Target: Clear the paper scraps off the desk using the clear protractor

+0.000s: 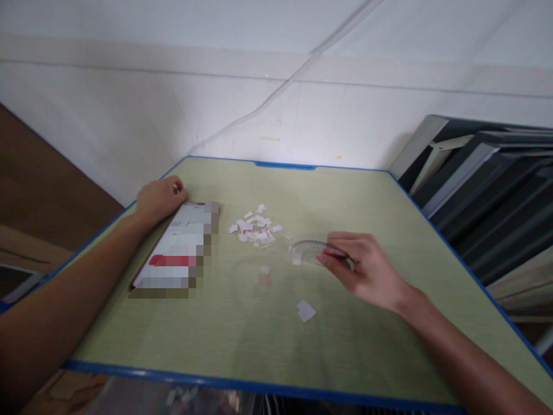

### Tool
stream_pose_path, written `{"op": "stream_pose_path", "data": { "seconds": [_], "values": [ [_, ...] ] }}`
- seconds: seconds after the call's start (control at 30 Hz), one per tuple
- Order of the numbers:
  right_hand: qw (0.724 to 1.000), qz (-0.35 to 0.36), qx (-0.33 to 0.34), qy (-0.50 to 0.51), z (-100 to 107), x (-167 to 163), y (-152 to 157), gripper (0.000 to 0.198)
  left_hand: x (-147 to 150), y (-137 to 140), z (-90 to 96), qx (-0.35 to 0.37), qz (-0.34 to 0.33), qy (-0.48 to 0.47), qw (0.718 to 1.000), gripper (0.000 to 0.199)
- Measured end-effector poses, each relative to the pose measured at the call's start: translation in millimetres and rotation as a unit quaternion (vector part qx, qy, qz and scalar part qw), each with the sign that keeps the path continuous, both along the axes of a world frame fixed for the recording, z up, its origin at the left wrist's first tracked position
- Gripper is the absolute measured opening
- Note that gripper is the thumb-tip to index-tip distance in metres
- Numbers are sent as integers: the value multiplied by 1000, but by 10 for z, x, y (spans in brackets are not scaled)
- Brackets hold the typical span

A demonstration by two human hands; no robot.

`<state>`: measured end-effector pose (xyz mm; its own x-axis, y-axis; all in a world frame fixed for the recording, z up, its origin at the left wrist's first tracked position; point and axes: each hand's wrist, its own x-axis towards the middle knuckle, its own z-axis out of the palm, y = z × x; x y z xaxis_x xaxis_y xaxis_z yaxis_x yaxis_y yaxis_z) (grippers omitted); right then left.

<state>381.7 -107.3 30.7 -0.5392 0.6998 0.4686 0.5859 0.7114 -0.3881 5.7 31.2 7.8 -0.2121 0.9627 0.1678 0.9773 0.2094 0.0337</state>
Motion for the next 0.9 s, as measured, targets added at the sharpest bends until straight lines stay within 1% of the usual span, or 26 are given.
{"op": "stream_pose_path", "data": {
  "seconds": [0.1,0.17,0.23,0.33,0.37,0.43,0.5,0.57,0.63,0.67,0.73,0.8,0.9],
  "values": [
    [996,64,-63,5,-13,-63,-32,43,2,-5,2,2,-4,-4,1000,35],
    [993,87,-85,10,-53,-115,-40,44,2,-7,0,6,-5,-10,1000,35],
    [995,62,-78,23,-104,-156,-31,44,2,-7,-2,9,-5,-14,1000,35],
    [998,-16,-51,36,-163,-183,-4,41,-1,-1,-8,12,-3,-15,1000,35],
    [998,-24,-51,35,-172,-186,4,41,-3,1,-10,13,-3,-15,1000,35],
    [998,-18,-59,34,-178,-185,18,42,-9,7,-16,16,-4,-16,1000,35],
    [997,-28,-47,50,-175,-172,36,43,-15,10,-21,17,-8,-18,1000,35],
    [994,-79,-23,67,-176,-149,65,45,-17,10,-23,17,-9,-18,1000,36],
    [990,-123,-15,67,-182,-123,98,47,-15,7,-21,17,-6,-16,1000,35],
    [990,-124,-25,61,-186,-113,112,48,-13,4,-20,17,-4,-17,1000,35],
    [993,-93,-55,54,-192,-108,131,49,-9,1,-16,16,-4,-19,1000,34],
    [993,-74,-71,57,-197,-120,143,49,-7,0,-14,15,-6,-20,1000,34],
    [990,-111,-56,65,-202,-148,171,46,-9,5,-16,14,-8,-14,1000,35]
  ]
}}
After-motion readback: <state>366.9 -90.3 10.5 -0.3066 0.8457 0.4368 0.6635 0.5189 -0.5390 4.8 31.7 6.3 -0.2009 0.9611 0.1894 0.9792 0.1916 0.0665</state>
